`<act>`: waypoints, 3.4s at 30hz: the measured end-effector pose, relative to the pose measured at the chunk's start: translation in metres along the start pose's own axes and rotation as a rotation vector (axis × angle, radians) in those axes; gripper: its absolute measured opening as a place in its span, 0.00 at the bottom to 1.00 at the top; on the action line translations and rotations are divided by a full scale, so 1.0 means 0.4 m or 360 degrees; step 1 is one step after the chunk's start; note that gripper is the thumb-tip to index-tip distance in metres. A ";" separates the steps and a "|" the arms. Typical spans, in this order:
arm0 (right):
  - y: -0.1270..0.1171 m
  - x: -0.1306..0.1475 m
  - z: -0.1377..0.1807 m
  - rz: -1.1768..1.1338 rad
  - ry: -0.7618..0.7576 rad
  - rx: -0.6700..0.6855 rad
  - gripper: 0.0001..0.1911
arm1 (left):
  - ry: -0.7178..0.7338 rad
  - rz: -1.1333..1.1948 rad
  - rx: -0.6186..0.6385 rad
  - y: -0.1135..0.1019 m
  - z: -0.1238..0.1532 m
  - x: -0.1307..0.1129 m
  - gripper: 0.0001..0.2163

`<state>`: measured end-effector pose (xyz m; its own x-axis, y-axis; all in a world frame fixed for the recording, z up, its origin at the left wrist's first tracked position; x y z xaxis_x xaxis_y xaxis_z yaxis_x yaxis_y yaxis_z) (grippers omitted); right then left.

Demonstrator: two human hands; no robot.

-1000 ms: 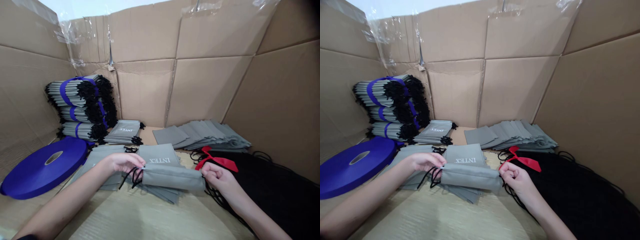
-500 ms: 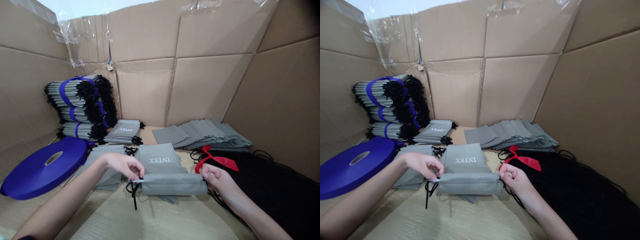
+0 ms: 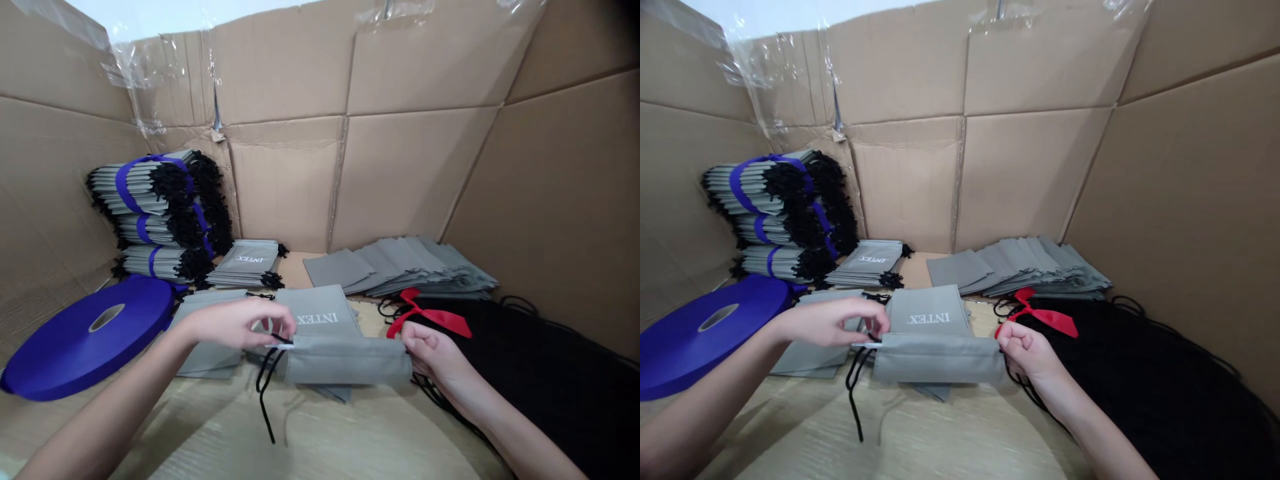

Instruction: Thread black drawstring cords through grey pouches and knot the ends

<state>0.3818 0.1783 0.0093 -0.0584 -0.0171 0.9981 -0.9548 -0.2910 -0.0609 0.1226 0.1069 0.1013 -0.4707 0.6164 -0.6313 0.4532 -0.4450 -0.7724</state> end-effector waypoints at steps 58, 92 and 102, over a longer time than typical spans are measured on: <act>-0.065 -0.020 -0.022 -0.0254 0.0049 -0.0216 0.23 | 0.0145 0.1510 -0.1388 0.009 -0.044 0.096 0.09; -0.053 -0.029 -0.026 -0.0126 0.0151 -0.0219 0.23 | -0.0115 0.1446 -0.1278 0.041 -0.046 0.115 0.10; -0.054 -0.031 -0.026 -0.0096 0.0132 -0.0198 0.22 | 0.0033 0.0577 -0.1424 0.009 -0.032 0.082 0.10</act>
<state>0.4001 0.1946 -0.0017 -0.0188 0.0775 0.9968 -0.9857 -0.1684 -0.0055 0.1183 0.1337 0.0787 -0.1790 0.5543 -0.8129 0.9815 0.0439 -0.1862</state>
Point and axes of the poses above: each hand's wrist, its own z-axis away from the middle knuckle, its own y-axis out of the palm, x = y × z, the point moved 6 cm from there along -z, towards the middle knuckle, and after that the axes turned 2 degrees about y, right-handed, at the moved point
